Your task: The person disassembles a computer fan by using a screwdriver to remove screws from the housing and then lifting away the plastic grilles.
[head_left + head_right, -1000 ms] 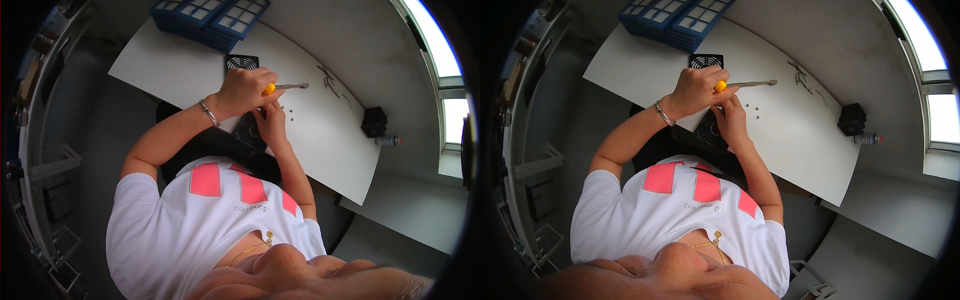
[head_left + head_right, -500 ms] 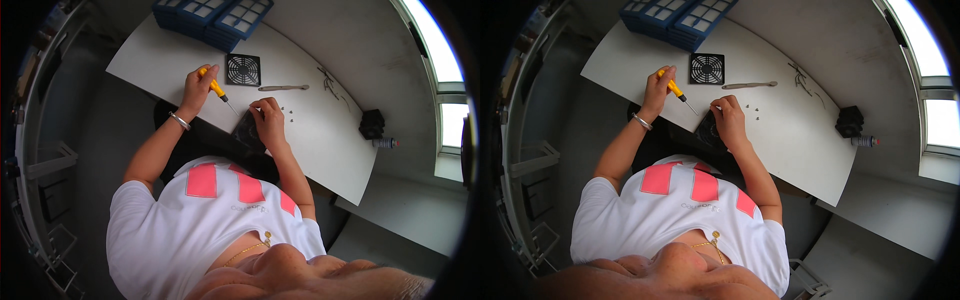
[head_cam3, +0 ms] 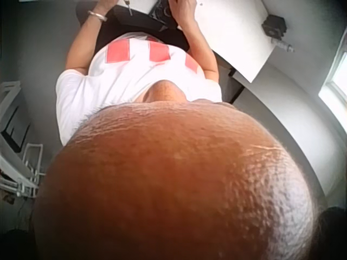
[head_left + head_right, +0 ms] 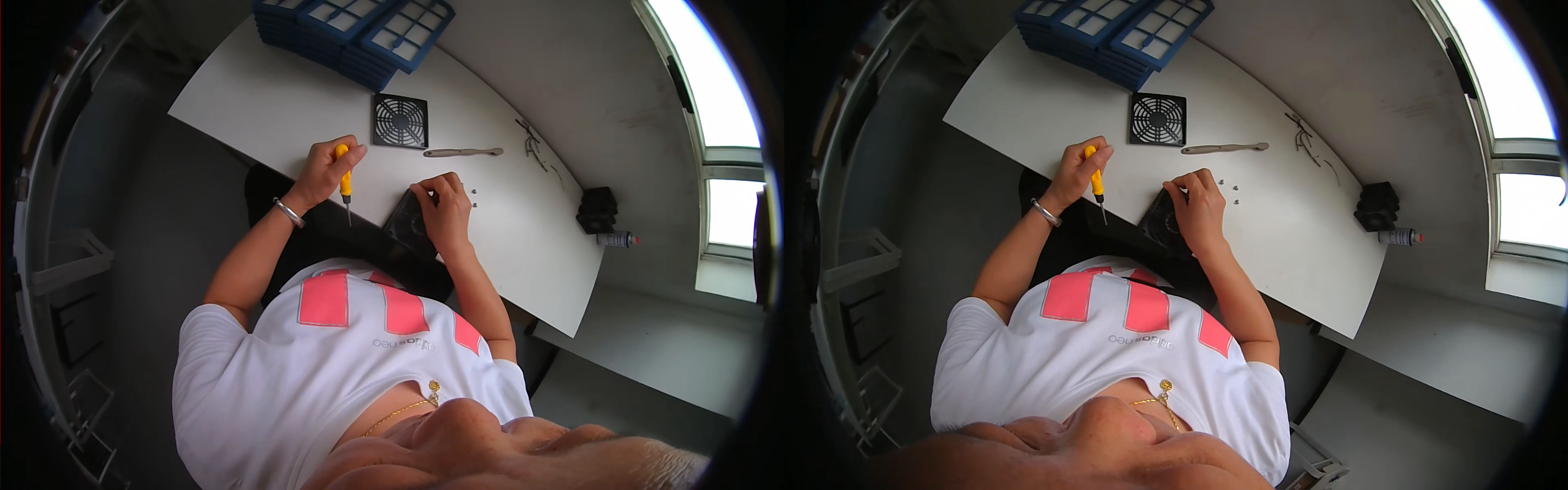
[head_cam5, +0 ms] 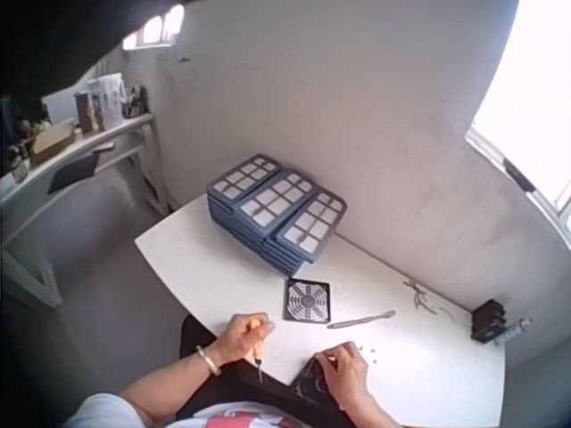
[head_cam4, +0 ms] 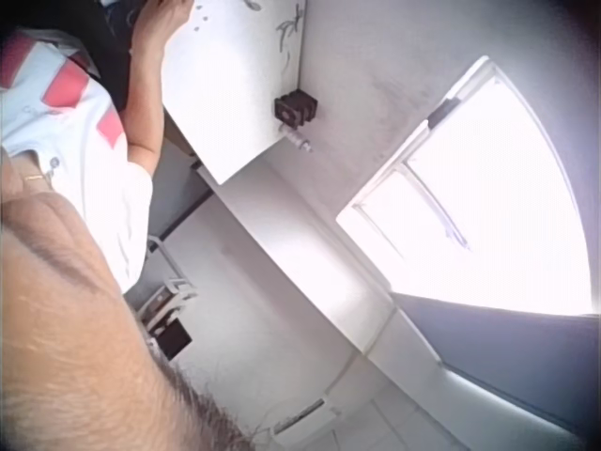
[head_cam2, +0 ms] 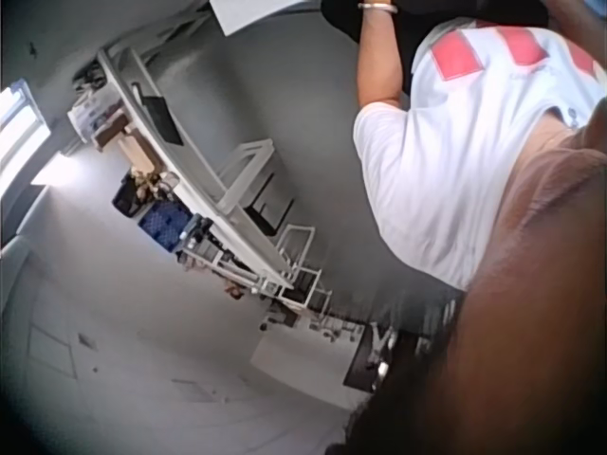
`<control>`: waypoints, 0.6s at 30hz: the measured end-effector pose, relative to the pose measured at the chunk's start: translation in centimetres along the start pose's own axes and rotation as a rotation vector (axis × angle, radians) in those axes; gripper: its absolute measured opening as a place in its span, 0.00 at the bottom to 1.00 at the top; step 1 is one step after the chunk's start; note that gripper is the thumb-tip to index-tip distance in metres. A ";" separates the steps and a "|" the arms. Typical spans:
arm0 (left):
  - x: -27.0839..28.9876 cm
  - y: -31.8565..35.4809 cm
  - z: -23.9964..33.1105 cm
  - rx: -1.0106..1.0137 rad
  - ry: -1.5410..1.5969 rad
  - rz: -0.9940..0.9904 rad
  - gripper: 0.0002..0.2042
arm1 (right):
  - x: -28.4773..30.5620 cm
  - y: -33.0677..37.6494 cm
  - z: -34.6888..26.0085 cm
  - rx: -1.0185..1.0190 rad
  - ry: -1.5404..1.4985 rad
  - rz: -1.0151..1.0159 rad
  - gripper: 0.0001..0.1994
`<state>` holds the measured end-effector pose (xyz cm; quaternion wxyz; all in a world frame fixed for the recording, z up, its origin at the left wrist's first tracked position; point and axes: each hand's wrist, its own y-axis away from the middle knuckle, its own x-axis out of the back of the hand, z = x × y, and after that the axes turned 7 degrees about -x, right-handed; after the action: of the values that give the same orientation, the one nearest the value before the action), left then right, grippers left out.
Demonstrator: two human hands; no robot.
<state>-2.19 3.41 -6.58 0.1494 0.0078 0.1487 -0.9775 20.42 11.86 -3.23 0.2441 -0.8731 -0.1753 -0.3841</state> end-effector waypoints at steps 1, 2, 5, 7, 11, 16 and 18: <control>-0.1 0.0 0.3 0.021 -0.012 -0.032 0.19 | 0.1 0.0 0.1 0.001 0.003 0.002 0.07; -0.2 -0.1 0.5 0.042 -0.025 -0.064 0.19 | 0.1 0.1 0.1 0.008 0.005 -0.002 0.06; -1.2 0.0 0.8 -0.043 -0.188 -0.196 0.18 | 0.2 0.1 0.1 0.025 0.014 -0.017 0.06; -1.9 0.2 1.2 0.033 -0.268 -0.329 0.19 | 0.5 -0.1 0.3 0.031 0.020 -0.027 0.07; -4.3 0.9 1.6 -0.172 -0.542 -0.614 0.21 | 1.0 -0.7 0.9 0.145 0.126 -0.076 0.08; -5.2 1.3 1.7 -0.350 -0.661 -0.627 0.28 | 1.2 -0.9 1.0 0.193 0.202 -0.121 0.09; -5.1 1.3 1.7 -0.349 -0.650 -0.678 0.28 | 1.3 -0.9 0.9 0.234 0.203 -0.123 0.09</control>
<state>3.08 3.15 -5.00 -0.1388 -0.3710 0.2500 -0.8835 21.38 13.22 -2.50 0.3364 -0.7832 -0.2462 -0.4613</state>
